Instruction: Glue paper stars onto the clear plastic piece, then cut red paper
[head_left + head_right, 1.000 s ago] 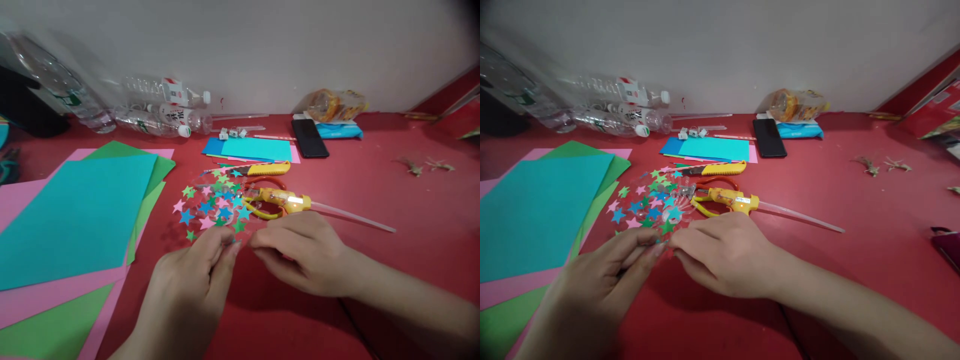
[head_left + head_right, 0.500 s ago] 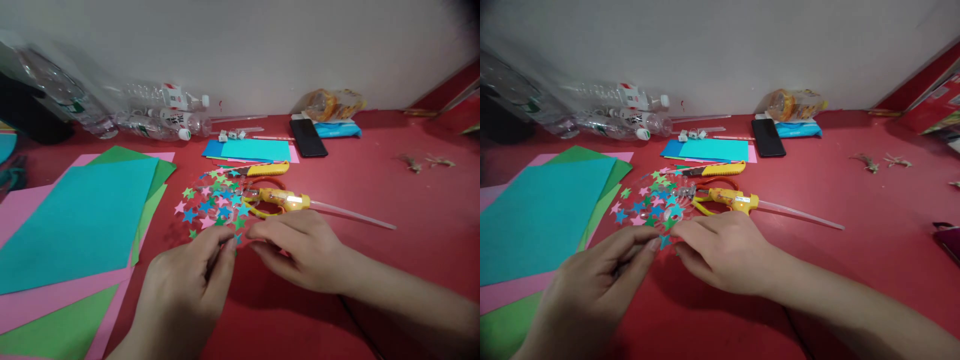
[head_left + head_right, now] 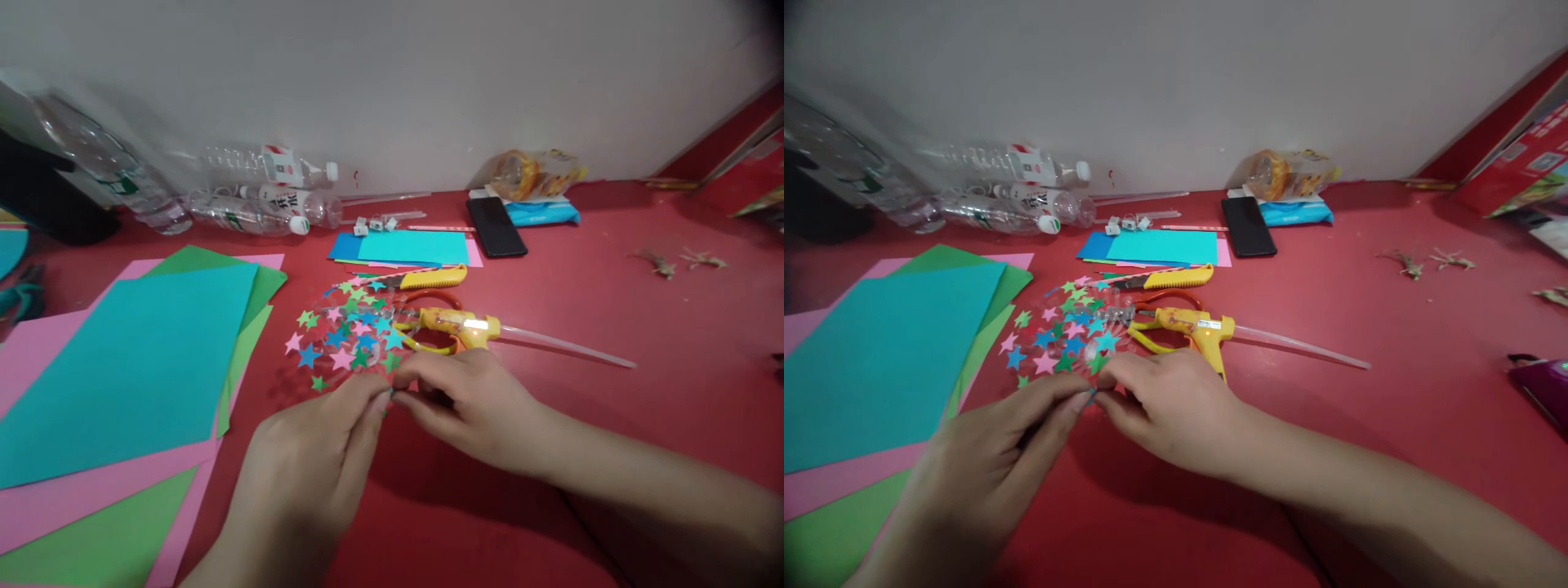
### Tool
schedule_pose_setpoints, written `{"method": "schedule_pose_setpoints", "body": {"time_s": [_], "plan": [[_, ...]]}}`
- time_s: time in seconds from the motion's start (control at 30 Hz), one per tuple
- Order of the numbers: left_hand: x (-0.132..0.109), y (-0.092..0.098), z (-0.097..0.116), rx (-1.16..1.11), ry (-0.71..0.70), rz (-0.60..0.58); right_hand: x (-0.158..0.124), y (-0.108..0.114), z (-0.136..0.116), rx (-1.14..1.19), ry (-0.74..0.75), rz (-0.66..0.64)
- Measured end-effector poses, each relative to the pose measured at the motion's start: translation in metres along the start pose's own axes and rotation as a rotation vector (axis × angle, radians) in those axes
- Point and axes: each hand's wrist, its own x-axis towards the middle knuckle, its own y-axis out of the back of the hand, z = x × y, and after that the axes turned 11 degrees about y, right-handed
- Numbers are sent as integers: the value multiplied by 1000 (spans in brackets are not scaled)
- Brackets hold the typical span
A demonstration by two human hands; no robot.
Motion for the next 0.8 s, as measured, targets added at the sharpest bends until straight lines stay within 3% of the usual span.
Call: {"method": "schedule_pose_setpoints", "body": {"time_s": [0.23, 0.43, 0.67, 0.8], "plan": [[-7, -8, -3, 95, -73, 184, 0, -2, 5, 106, 21, 21], [-6, 1, -6, 158, -179, 267, 0, 2, 5, 80, 15, 42], [-2, 10, 2, 36, -94, 389, -9, 4, 10, -221, 152, 131], [7, 13, -2, -73, 63, 465, -14, 9, 15, -453, 386, 175]]}}
